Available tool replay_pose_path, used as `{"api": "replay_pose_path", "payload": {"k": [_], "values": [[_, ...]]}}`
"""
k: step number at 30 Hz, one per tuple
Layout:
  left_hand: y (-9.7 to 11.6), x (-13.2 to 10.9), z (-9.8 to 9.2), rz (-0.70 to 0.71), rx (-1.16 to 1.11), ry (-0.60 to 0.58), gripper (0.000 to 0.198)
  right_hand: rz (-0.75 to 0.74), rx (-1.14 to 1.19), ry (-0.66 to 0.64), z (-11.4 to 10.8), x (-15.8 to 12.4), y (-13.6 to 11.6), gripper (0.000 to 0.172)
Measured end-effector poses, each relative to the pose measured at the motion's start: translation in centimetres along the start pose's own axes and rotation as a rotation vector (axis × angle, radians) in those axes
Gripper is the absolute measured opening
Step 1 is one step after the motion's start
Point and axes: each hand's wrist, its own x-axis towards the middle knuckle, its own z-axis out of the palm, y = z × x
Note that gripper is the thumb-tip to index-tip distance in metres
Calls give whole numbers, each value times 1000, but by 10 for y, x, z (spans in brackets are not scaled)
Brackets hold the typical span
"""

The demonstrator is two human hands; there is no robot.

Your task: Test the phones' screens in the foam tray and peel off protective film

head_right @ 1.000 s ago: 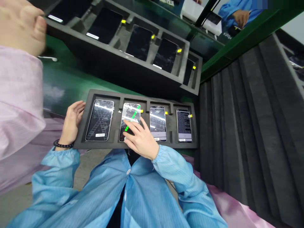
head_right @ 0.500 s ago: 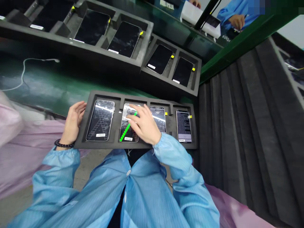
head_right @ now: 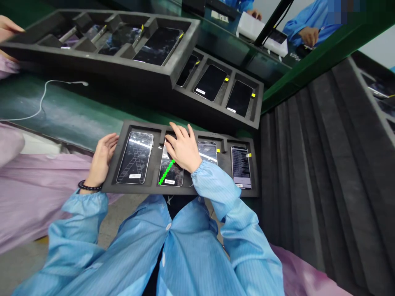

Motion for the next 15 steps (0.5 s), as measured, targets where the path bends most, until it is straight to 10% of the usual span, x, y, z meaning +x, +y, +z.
{"api": "replay_pose_path", "payload": {"k": [15], "values": [[2, -1, 1, 12, 3, -4, 63, -33, 2, -10, 3, -28, -3, 38]]}}
